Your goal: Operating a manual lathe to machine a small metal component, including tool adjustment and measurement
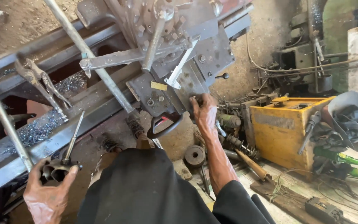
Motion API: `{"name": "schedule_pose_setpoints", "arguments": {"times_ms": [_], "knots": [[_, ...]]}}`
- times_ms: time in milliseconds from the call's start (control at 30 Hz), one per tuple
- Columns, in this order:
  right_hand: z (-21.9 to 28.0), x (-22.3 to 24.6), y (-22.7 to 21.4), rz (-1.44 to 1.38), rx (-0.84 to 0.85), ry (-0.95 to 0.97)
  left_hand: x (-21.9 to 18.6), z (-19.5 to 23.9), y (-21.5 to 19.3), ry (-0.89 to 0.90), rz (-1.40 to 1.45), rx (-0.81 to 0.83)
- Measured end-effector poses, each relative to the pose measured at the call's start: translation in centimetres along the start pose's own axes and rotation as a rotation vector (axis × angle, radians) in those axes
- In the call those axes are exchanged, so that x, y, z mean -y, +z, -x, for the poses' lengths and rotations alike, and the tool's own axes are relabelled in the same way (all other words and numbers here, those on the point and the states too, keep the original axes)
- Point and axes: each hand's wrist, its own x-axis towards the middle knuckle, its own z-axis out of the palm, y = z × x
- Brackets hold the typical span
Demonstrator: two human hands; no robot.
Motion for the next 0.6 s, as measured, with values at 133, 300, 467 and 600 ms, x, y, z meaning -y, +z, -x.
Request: {"name": "schedule_pose_setpoints", "arguments": {"times_ms": [133, 300, 467, 600], "knots": [[0.0, 1.7, -0.7, -0.084, -0.14, -0.111, -0.3, 1.0, 0.0, -0.123, -0.015, 0.009], [0.3, -0.8, 0.1, 0.029, -0.02, -0.072, -0.4, 2.5, 0.9, -0.274, 0.018, 0.05], [0.5, 2.0, -1.4, -0.281, -0.049, -0.002, -2.3, 2.1, 0.2, -0.25, 0.062, 0.054], [1.2, 1.8, -0.2, -0.264, -0.049, -0.13, -1.6, 2.1, 0.8, -0.252, 0.046, 0.045]]}}
